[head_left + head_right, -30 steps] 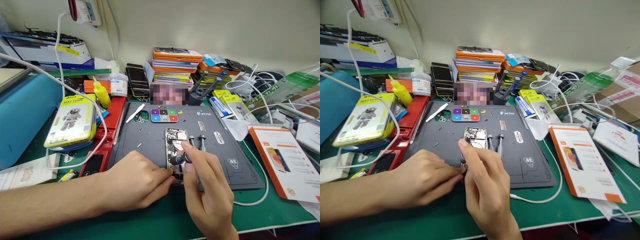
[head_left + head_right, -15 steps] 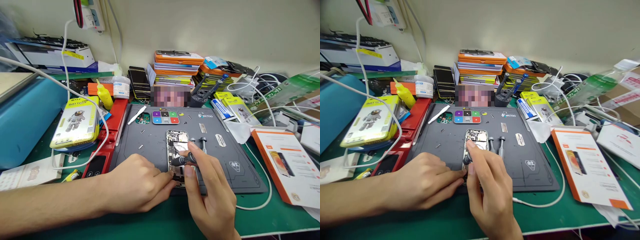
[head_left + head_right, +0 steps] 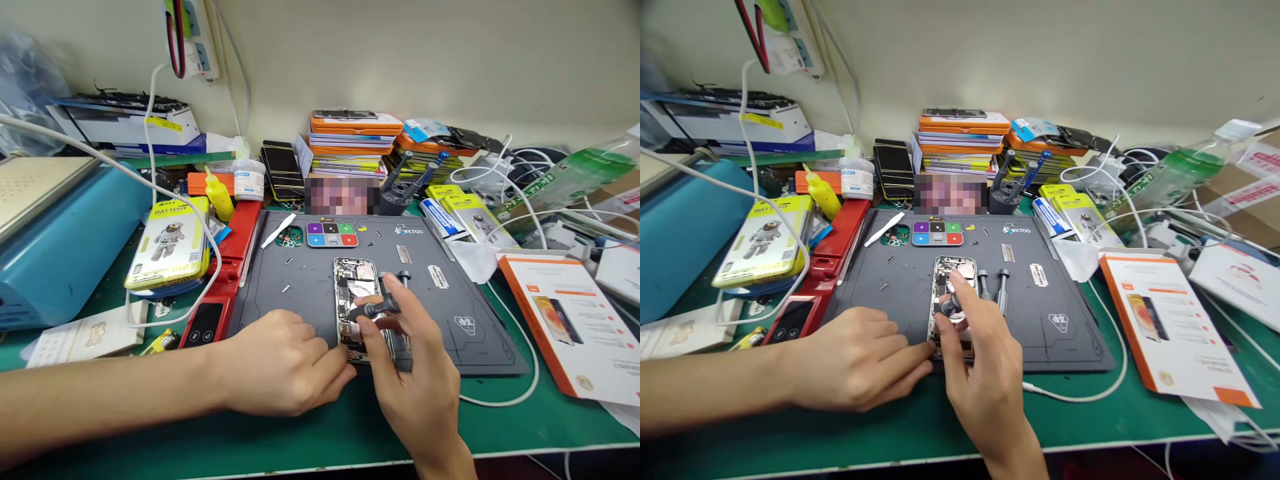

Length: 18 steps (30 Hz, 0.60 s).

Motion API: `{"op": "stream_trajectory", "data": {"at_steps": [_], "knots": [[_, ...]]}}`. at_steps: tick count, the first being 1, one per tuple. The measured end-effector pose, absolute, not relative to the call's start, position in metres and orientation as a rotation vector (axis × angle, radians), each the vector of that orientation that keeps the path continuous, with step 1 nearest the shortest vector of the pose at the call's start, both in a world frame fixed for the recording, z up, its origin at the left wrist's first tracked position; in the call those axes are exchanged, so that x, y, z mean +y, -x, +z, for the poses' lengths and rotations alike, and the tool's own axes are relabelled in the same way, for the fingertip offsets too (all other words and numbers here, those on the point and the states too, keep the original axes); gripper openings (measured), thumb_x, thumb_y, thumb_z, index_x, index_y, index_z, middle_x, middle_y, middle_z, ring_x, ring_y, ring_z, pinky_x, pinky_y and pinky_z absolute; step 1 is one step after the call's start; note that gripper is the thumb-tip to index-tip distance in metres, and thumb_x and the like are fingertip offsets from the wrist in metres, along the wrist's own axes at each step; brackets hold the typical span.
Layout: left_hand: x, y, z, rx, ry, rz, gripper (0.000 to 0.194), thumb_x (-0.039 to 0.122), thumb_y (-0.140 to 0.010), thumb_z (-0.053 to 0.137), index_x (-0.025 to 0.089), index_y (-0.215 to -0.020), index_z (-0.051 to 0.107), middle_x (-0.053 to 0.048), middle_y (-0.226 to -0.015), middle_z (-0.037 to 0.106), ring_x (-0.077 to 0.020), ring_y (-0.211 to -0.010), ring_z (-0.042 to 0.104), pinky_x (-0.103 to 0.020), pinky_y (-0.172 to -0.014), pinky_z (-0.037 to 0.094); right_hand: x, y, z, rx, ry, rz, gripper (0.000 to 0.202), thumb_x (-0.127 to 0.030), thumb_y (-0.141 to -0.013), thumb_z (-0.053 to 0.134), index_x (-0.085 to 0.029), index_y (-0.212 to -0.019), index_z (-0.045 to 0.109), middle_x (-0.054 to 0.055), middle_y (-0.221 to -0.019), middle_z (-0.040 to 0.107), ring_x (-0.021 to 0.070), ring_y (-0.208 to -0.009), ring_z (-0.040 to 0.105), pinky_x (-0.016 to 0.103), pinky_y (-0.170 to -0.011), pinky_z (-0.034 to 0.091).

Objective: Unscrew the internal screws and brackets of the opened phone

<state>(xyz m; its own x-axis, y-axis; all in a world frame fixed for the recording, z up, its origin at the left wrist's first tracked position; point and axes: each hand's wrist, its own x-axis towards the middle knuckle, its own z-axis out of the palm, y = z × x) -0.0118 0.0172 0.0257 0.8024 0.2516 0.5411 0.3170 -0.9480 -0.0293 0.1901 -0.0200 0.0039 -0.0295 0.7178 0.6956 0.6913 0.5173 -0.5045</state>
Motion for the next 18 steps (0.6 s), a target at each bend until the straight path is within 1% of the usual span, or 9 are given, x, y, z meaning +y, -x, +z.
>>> {"op": "stream_trajectory", "data": {"at_steps": [2,3,4,5,8,10,12,16,18], "knots": [[0.006,0.014,0.038,-0.340,2.760,-0.766,0.017,0.022,-0.104,0.063,0.010,-0.096,0.073,0.000,-0.064,0.066,-0.0164,-0.047,0.057,-0.035,-0.042,0.036,-0.021,-0.192,0.003,-1.632,1.176,0.082,0.075,-0.007,-0.097,0.069,-0.028,-0.164,0.042,0.012,-0.133,0.075,0.0208,-0.100,0.079,0.034,-0.078,0.070],[0.002,0.017,0.045,-0.320,2.766,-0.740,0.015,0.024,-0.102,0.067,0.013,-0.092,0.071,0.001,-0.064,0.063,-0.0163,-0.047,0.055,-0.035,-0.042,0.035,-0.022,-0.193,0.003,-1.573,1.176,0.123,0.074,-0.008,-0.098,0.067,-0.027,-0.164,0.040,0.013,-0.130,0.076,0.0217,-0.101,0.080,0.035,-0.077,0.070],[-0.002,0.020,0.052,-0.467,2.806,-0.669,0.018,0.026,-0.102,0.067,0.018,-0.086,0.066,0.003,-0.062,0.058,-0.0177,-0.047,0.053,-0.036,-0.042,0.035,-0.023,-0.193,0.003,-1.520,1.183,0.164,0.072,-0.010,-0.099,0.066,-0.025,-0.164,0.040,0.013,-0.126,0.077,0.0219,-0.100,0.080,0.035,-0.075,0.070],[-0.003,0.024,0.059,-0.615,2.815,-0.531,0.018,0.024,-0.100,0.067,0.021,-0.083,0.061,0.002,-0.064,0.059,-0.0196,-0.049,0.055,-0.036,-0.043,0.034,-0.023,-0.194,0.004,-1.478,1.191,0.195,0.070,-0.011,-0.099,0.065,-0.024,-0.163,0.041,0.012,-0.121,0.077,0.0215,-0.098,0.080,0.035,-0.074,0.070],[0.008,0.038,0.073,-1.039,2.637,-0.086,0.016,0.007,-0.088,0.066,0.021,-0.088,0.060,-0.003,-0.074,0.067,-0.0250,-0.057,0.066,-0.034,-0.045,0.035,-0.024,-0.193,0.005,-1.419,1.164,0.221,0.066,-0.012,-0.099,0.065,-0.023,-0.160,0.044,0.010,-0.111,0.077,0.0197,-0.090,0.078,0.036,-0.075,0.071],[0.022,0.046,0.076,-1.161,2.513,0.053,0.013,0.009,-0.092,0.063,0.021,-0.088,0.060,-0.005,-0.075,0.068,-0.0274,-0.059,0.069,-0.033,-0.044,0.031,-0.024,-0.193,0.006,-1.408,1.137,0.210,0.065,-0.012,-0.099,0.065,-0.023,-0.160,0.045,0.009,-0.111,0.077,0.0190,-0.088,0.076,0.037,-0.075,0.071],[0.036,0.048,0.076,-1.208,2.526,0.126,0.011,0.012,-0.096,0.063,0.020,-0.089,0.062,-0.006,-0.081,0.071,-0.0267,-0.064,0.072,-0.031,-0.044,0.031,-0.024,-0.192,0.006,-1.407,1.138,0.206,0.064,-0.012,-0.099,0.065,-0.024,-0.159,0.045,0.009,-0.111,0.077,0.0190,-0.088,0.076,0.037,-0.076,0.071],[0.045,0.042,0.074,-1.210,2.573,0.151,0.017,0.020,-0.102,0.063,0.019,-0.085,0.062,-0.005,-0.079,0.073,-0.0239,-0.063,0.074,-0.030,-0.044,0.031,-0.025,-0.193,0.006,-1.415,1.156,0.214,0.063,-0.013,-0.101,0.063,-0.023,-0.159,0.044,0.009,-0.110,0.077,0.0211,-0.093,0.077,0.040,-0.077,0.071],[0.044,0.039,0.072,-1.201,2.581,0.157,0.018,0.019,-0.104,0.060,0.019,-0.086,0.063,-0.004,-0.078,0.073,-0.0224,-0.061,0.074,-0.029,-0.044,0.032,-0.026,-0.193,0.006,-1.416,1.163,0.218,0.062,-0.013,-0.101,0.063,-0.022,-0.159,0.044,0.010,-0.113,0.077,0.0220,-0.096,0.078,0.040,-0.077,0.071]]}}
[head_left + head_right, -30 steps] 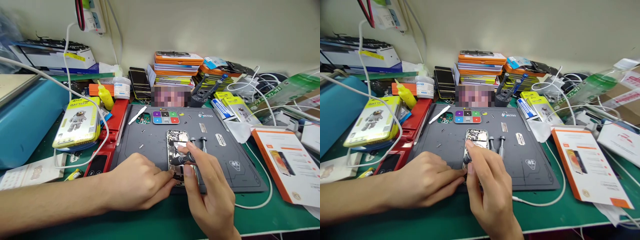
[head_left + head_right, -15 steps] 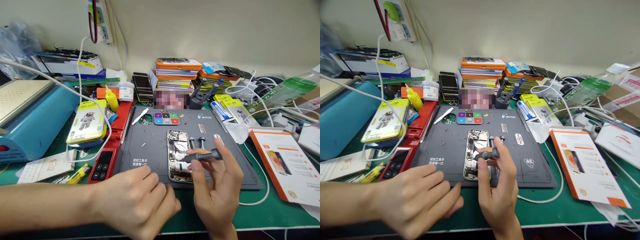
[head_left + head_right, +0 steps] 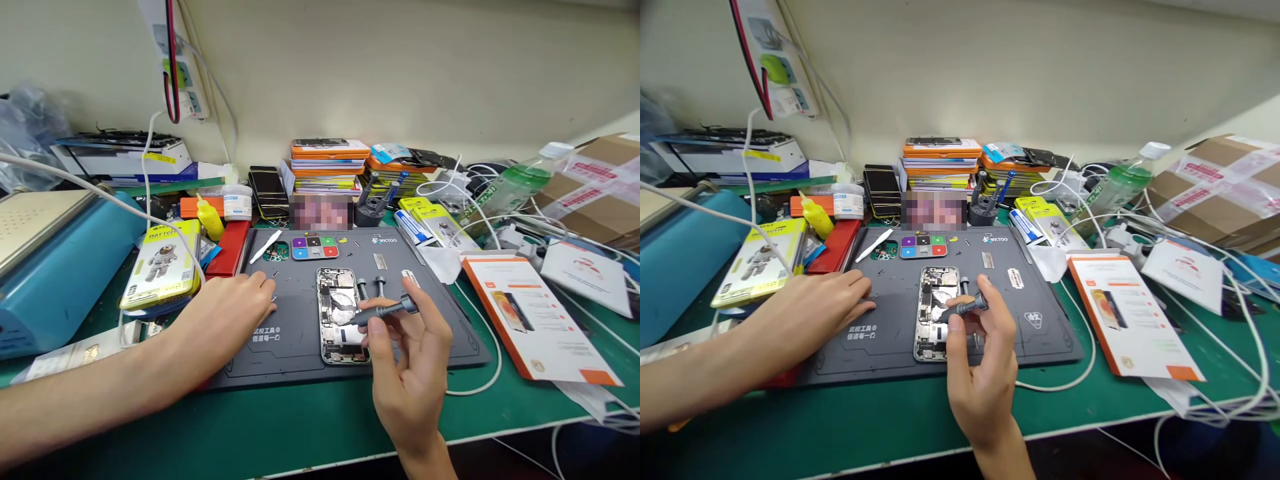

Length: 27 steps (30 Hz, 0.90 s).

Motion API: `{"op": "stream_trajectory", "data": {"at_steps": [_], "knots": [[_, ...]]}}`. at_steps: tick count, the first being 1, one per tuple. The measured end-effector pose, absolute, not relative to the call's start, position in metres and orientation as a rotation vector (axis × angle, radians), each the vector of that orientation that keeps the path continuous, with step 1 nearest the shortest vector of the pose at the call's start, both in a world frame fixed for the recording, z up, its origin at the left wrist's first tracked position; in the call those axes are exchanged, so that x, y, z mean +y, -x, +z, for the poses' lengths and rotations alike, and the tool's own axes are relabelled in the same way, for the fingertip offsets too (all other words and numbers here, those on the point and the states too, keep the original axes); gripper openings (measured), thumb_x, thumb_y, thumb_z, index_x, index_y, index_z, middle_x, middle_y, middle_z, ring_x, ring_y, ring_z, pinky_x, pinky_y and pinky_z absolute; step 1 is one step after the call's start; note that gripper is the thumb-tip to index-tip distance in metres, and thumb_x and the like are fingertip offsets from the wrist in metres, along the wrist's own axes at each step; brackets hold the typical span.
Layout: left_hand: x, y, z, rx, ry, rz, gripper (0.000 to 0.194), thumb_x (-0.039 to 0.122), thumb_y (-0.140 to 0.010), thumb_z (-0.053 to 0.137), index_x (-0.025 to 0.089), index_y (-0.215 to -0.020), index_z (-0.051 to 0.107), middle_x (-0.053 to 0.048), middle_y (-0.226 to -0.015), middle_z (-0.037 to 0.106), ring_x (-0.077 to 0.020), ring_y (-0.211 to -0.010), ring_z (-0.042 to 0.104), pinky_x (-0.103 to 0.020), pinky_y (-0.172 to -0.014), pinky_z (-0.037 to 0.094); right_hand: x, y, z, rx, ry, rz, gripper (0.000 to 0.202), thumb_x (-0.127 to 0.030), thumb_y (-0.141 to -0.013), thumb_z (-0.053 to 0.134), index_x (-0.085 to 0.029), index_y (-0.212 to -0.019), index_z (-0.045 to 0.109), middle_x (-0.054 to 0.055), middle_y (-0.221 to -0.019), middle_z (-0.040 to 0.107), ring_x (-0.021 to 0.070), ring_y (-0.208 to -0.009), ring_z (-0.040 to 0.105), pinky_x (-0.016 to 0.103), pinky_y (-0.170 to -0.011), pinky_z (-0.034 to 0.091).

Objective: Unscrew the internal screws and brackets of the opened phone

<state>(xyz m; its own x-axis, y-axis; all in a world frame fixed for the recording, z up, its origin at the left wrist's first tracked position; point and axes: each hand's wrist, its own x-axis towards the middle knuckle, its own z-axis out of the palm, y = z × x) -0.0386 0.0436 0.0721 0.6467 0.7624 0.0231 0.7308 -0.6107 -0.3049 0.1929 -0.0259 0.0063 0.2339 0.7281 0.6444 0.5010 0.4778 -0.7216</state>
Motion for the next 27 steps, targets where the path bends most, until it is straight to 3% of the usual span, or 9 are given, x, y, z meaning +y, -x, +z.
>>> {"op": "stream_trajectory", "data": {"at_steps": [5,12,17,22,27], "knots": [[0.0396,0.0350,0.0717,-1.189,2.627,0.222,0.021,0.006,-0.101,0.055,0.018,-0.089,0.067,-0.006,-0.086,0.075,-0.0233,-0.069,0.076,-0.027,-0.045,0.038,-0.0271,-0.1929,0.0066,-1.410,1.155,0.235,0.062,-0.013,-0.101,0.062,-0.022,-0.159,0.044,0.010,-0.113,0.077,0.0212,-0.097,0.079,0.037,-0.077,0.071],[0.0406,0.0350,0.0719,-1.239,2.612,0.202,0.017,0.008,-0.102,0.057,0.017,-0.091,0.066,-0.007,-0.086,0.075,-0.0239,-0.070,0.076,-0.025,-0.045,0.040,-0.0261,-0.1941,0.0067,-1.406,1.148,0.234,0.063,-0.012,-0.100,0.063,-0.022,-0.160,0.044,0.010,-0.113,0.077,0.0216,-0.097,0.078,0.037,-0.077,0.071],[0.0390,0.0372,0.0653,-1.225,2.643,0.005,0.025,0.005,-0.103,0.048,0.018,-0.087,0.062,-0.006,-0.081,0.071,-0.0205,-0.062,0.072,-0.024,-0.047,0.044,-0.0254,-0.1940,0.0063,-1.407,1.139,0.224,0.063,-0.011,-0.100,0.063,-0.022,-0.159,0.044,0.009,-0.109,0.077,0.0209,-0.094,0.078,0.036,-0.075,0.070],[0.0397,0.0333,0.0658,-1.348,2.661,0.350,0.019,0.008,-0.104,0.050,0.017,-0.097,0.065,-0.009,-0.093,0.071,-0.0302,-0.077,0.077,-0.034,-0.052,0.052,-0.0251,-0.1935,0.0063,-1.397,1.180,0.244,0.063,-0.013,-0.100,0.063,-0.025,-0.159,0.044,0.008,-0.110,0.076,0.0210,-0.090,0.076,0.040,-0.075,0.071],[0.0422,0.0317,0.0675,-1.411,2.690,0.419,0.019,0.014,-0.109,0.048,0.017,-0.105,0.067,-0.009,-0.102,0.071,-0.0313,-0.085,0.077,-0.036,-0.058,0.053,-0.0259,-0.1938,0.0055,-1.384,1.186,0.260,0.063,-0.014,-0.100,0.064,-0.026,-0.159,0.044,0.008,-0.110,0.076,0.0207,-0.086,0.075,0.042,-0.075,0.071]]}}
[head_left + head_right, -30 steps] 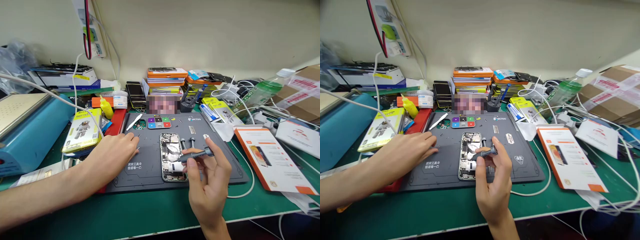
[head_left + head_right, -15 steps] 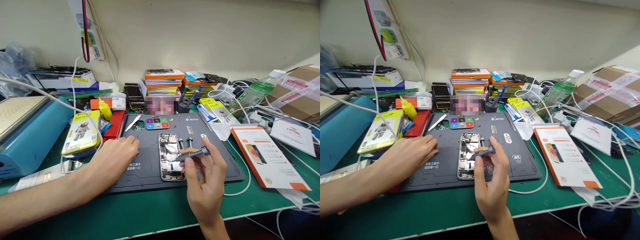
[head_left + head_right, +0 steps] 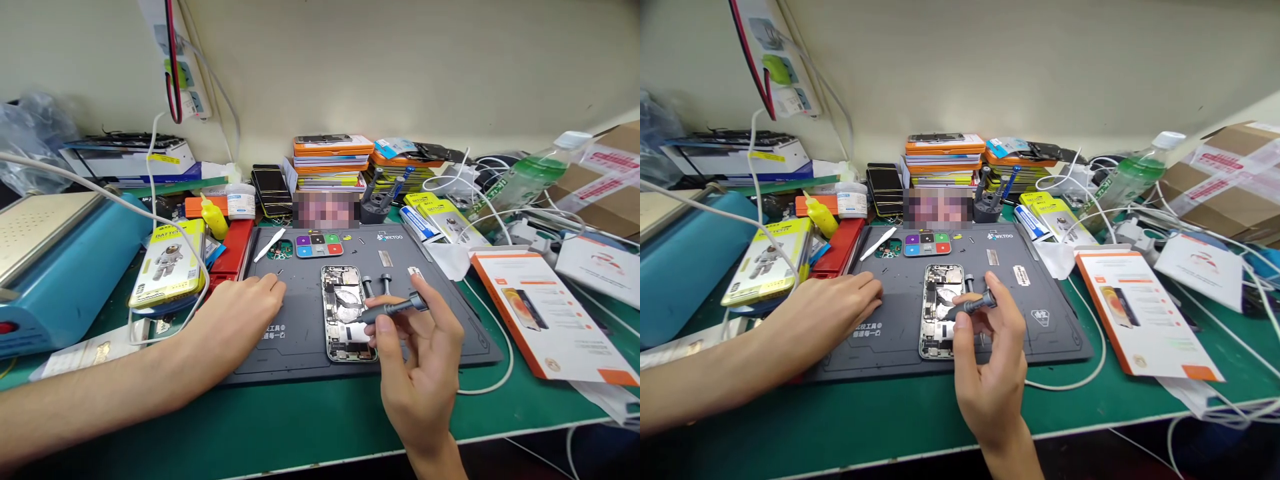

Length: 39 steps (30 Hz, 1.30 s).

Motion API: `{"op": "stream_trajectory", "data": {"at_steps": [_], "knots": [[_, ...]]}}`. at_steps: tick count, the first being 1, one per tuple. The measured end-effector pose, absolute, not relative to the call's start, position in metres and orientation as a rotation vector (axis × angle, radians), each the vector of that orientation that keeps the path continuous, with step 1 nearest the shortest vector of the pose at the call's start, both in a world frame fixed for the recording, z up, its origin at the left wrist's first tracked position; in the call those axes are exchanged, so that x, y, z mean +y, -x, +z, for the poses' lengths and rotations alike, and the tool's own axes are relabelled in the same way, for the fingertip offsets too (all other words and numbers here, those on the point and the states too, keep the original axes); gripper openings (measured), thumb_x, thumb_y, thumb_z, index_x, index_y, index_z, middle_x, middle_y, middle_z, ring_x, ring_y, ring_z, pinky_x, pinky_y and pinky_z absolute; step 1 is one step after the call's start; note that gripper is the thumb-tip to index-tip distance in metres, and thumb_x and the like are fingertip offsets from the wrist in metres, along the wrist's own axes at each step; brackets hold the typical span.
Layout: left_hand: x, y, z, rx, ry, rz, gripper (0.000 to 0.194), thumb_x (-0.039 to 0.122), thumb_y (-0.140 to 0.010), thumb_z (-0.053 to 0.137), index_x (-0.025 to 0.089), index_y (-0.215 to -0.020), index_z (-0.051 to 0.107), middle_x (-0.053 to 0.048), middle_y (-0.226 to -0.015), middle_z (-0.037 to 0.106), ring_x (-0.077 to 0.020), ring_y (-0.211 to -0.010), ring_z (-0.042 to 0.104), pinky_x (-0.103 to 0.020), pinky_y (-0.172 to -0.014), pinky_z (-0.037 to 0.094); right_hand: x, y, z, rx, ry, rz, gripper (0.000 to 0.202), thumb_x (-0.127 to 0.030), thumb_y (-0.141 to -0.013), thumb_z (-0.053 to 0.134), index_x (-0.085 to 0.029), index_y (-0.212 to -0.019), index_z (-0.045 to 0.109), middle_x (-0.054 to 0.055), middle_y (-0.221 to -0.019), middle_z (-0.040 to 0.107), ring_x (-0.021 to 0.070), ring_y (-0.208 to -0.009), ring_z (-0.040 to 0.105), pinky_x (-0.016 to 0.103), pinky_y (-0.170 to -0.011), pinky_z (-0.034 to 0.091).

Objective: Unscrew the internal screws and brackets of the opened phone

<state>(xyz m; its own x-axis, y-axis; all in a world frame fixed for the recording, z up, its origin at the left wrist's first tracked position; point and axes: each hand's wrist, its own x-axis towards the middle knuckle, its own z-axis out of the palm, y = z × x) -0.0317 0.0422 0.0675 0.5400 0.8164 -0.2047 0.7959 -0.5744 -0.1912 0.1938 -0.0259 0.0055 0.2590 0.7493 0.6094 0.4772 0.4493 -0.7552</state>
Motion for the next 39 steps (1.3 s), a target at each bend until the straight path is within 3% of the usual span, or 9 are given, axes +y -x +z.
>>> {"op": "stream_trajectory", "data": {"at_steps": [5,14,19,25,34,39], "knots": [[0.046,0.031,0.073,-1.495,2.714,0.464,0.017,0.020,-0.111,0.050,0.017,-0.110,0.067,-0.009,-0.105,0.073,-0.0308,-0.084,0.077,-0.036,-0.059,0.049,-0.027,-0.194,0.005,-1.379,1.189,0.271,0.064,-0.015,-0.100,0.064,-0.026,-0.159,0.044,0.009,-0.111,0.076,0.0195,-0.084,0.074,0.041,-0.076,0.070],[0.052,0.042,0.075,-1.508,2.734,0.470,0.015,0.012,-0.106,0.053,0.018,-0.104,0.067,-0.008,-0.101,0.076,-0.0285,-0.082,0.076,-0.034,-0.057,0.035,-0.025,-0.195,0.005,-1.381,1.202,0.278,0.064,-0.016,-0.100,0.065,-0.025,-0.160,0.044,0.008,-0.108,0.076,0.0198,-0.082,0.074,0.042,-0.076,0.070],[0.062,0.058,0.078,-1.582,2.827,0.418,0.018,0.023,-0.108,0.050,0.022,-0.099,0.065,-0.005,-0.101,0.076,-0.0298,-0.089,0.077,-0.036,-0.063,0.040,-0.025,-0.194,0.007,-1.387,1.196,0.281,0.064,-0.015,-0.100,0.064,-0.026,-0.160,0.044,0.007,-0.108,0.076,0.0161,-0.074,0.071,0.039,-0.075,0.070],[0.063,0.055,0.077,-1.559,2.901,0.357,0.008,0.028,-0.106,0.060,0.024,-0.106,0.066,-0.003,-0.112,0.077,-0.0301,-0.097,0.077,-0.037,-0.068,0.045,-0.024,-0.194,0.007,-1.388,1.209,0.278,0.064,-0.016,-0.100,0.064,-0.026,-0.160,0.044,0.008,-0.108,0.076,0.0178,-0.076,0.071,0.041,-0.074,0.070],[0.048,0.034,0.078,-1.273,2.713,0.509,0.024,0.004,-0.106,0.047,0.018,-0.101,0.065,-0.007,-0.099,0.072,-0.0282,-0.082,0.074,-0.034,-0.054,0.035,-0.025,-0.195,0.005,-1.368,1.227,0.282,0.063,-0.018,-0.100,0.065,-0.026,-0.159,0.045,0.008,-0.108,0.076,0.0194,-0.080,0.073,0.040,-0.071,0.069],[0.043,0.033,0.071,-1.253,2.864,0.343,0.017,0.017,-0.109,0.050,0.018,-0.101,0.065,-0.006,-0.099,0.071,-0.0283,-0.084,0.074,-0.035,-0.059,0.046,-0.024,-0.195,0.007,-1.190,1.144,0.269,0.058,-0.019,-0.101,0.061,-0.029,-0.157,0.047,0.003,-0.099,0.071,0.0170,-0.078,0.069,0.033,-0.064,0.063]]}}
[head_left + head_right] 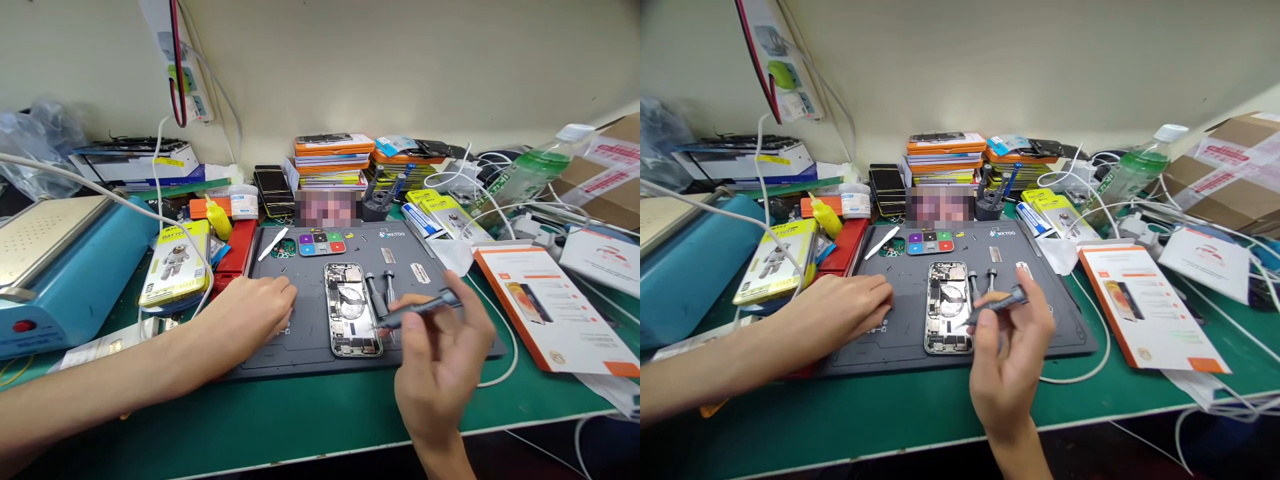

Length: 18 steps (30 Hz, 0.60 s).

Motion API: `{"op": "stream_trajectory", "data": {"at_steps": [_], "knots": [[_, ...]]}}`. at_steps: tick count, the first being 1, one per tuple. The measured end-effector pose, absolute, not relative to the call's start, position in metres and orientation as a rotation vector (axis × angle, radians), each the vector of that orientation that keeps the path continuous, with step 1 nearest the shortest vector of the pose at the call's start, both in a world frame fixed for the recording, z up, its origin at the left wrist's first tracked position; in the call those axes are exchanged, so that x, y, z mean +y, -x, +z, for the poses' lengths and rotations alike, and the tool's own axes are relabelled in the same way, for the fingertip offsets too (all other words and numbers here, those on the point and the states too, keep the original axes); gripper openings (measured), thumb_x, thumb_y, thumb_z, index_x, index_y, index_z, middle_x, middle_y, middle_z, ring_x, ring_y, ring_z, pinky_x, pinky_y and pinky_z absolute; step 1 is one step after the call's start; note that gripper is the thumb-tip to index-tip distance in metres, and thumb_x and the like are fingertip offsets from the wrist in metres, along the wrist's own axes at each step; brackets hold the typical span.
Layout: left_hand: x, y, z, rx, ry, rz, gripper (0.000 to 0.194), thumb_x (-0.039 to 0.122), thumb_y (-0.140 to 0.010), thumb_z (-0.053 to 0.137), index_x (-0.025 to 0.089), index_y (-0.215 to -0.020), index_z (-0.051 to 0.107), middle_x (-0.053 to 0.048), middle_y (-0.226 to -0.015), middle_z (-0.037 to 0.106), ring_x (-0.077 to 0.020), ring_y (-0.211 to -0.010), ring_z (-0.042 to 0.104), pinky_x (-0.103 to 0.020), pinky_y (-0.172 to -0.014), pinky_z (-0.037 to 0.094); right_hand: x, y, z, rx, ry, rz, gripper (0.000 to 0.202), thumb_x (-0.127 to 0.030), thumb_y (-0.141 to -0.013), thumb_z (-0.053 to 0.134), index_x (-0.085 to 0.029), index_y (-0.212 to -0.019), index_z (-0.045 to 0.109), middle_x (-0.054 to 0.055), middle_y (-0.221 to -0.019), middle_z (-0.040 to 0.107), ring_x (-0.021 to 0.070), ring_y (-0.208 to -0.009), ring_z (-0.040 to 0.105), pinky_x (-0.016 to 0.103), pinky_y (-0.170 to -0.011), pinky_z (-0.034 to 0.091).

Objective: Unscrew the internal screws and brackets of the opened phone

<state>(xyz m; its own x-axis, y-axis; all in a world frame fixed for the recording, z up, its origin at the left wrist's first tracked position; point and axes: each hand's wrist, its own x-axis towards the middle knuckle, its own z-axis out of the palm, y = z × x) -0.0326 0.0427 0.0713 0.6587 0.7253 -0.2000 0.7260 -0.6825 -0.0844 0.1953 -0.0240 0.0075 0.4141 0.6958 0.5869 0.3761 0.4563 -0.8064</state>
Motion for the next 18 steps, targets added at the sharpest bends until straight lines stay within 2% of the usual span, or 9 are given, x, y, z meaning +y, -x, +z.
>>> {"op": "stream_trajectory", "data": {"at_steps": [3,8,11,18], "knots": [[0.041,0.029,0.065,1.070,-2.764,-0.093,0.015,0.024,-0.110,0.053,0.019,-0.106,0.066,-0.004,-0.105,0.073,-0.0255,-0.090,0.075,-0.035,-0.069,0.053,-0.022,-0.196,0.012,-0.998,1.063,0.273,0.054,-0.017,-0.100,0.053,-0.029,-0.153,0.051,-0.002,-0.085,0.063,0.0145,-0.063,0.060,0.032,-0.059,0.060],[0.041,0.021,0.051,0.951,-2.542,0.252,0.010,0.024,-0.108,0.059,0.022,-0.107,0.069,0.000,-0.106,0.075,-0.0187,-0.091,0.074,-0.029,-0.078,0.053,-0.022,-0.195,0.014,-0.967,1.044,0.309,0.054,-0.015,-0.096,0.052,-0.027,-0.149,0.052,-0.002,-0.080,0.060,0.0158,-0.059,0.058,0.033,-0.056,0.057],[0.041,0.016,0.044,0.948,-2.490,0.340,0.007,0.023,-0.106,0.064,0.022,-0.105,0.070,0.001,-0.103,0.076,-0.0173,-0.089,0.073,-0.027,-0.076,0.051,-0.024,-0.194,0.012,-1.014,1.038,0.307,0.054,-0.015,-0.098,0.051,-0.028,-0.150,0.052,-0.003,-0.081,0.062,0.0145,-0.057,0.057,0.033,-0.057,0.056],[0.035,0.009,0.034,0.930,-2.568,0.368,0.012,0.027,-0.108,0.062,0.021,-0.103,0.071,0.000,-0.100,0.075,-0.0198,-0.091,0.073,-0.031,-0.077,0.051,-0.026,-0.195,0.011,-1.020,1.029,0.330,0.051,-0.018,-0.103,0.052,-0.029,-0.152,0.050,-0.002,-0.086,0.062,0.0140,-0.059,0.057,0.032,-0.057,0.056]]}}
